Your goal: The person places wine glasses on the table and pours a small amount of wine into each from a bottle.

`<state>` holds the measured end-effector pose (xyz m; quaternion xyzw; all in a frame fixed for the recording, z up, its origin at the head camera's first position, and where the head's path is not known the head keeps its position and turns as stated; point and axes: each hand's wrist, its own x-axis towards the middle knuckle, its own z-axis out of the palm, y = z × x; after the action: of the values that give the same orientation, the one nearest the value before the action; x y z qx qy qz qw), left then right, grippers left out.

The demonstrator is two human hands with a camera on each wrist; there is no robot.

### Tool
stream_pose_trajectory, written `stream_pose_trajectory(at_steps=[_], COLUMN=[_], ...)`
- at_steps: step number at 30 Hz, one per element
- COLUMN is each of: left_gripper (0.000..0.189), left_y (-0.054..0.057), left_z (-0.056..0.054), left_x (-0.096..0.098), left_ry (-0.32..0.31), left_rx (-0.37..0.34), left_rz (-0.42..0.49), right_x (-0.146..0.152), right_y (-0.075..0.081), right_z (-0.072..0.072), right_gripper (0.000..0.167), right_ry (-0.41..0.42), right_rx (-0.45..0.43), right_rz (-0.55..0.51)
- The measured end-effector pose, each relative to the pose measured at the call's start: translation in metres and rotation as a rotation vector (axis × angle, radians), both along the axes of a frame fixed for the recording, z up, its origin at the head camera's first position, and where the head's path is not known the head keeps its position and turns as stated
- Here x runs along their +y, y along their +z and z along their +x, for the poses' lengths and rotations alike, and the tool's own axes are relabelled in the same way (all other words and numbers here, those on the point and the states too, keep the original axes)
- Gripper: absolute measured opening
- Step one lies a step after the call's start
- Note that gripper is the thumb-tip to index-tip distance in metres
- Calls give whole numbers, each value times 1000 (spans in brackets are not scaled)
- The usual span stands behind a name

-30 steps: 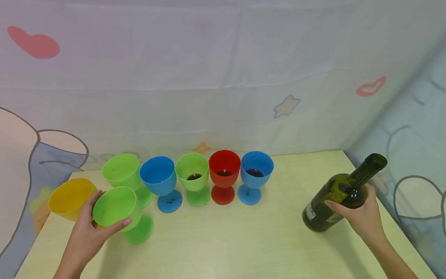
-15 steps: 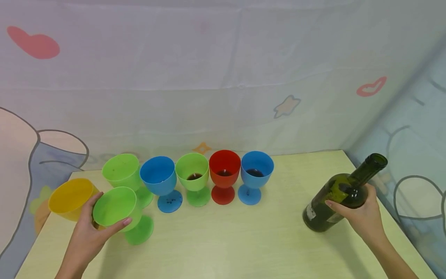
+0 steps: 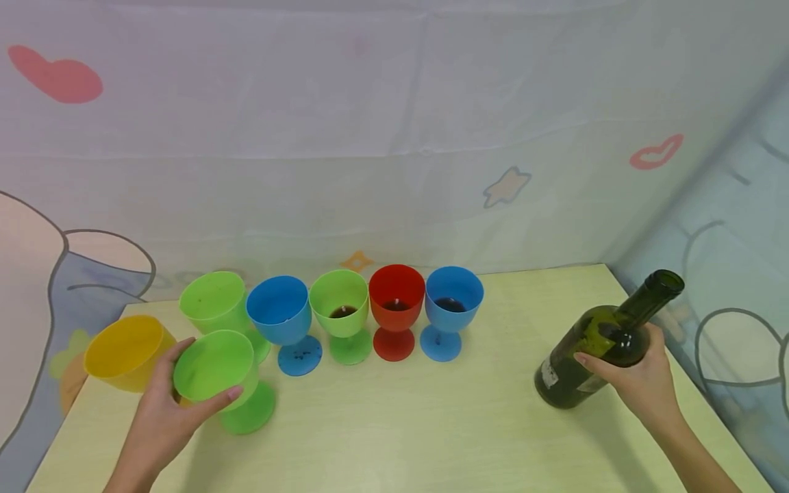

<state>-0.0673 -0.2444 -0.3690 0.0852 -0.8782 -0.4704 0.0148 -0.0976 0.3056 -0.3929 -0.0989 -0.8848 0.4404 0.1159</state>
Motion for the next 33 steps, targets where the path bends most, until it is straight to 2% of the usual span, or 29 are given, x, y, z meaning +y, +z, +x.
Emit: stream_pose_trajectory(at_steps=[8, 13, 20, 26, 33], left_gripper=[99, 98, 101, 98, 98], left_y=[8, 12, 16, 16, 12], left_z=[3, 4, 5, 5, 4], left_x=[14, 26, 42, 53, 65], left_ry=[-40, -80, -111, -137, -171], left_rx=[-3, 19, -17, 33, 70], left_rz=[-7, -1, -37, -70, -85], right_x=[0, -1, -2, -8, -16], right_y=[0, 0, 2, 3, 7], right_z=[0, 0, 0, 1, 2], right_gripper=[84, 85, 86, 82, 86], right_ry=[2, 3, 28, 59, 126], right_rx=[11, 8, 10, 42, 41], right_rz=[12, 15, 23, 39, 63])
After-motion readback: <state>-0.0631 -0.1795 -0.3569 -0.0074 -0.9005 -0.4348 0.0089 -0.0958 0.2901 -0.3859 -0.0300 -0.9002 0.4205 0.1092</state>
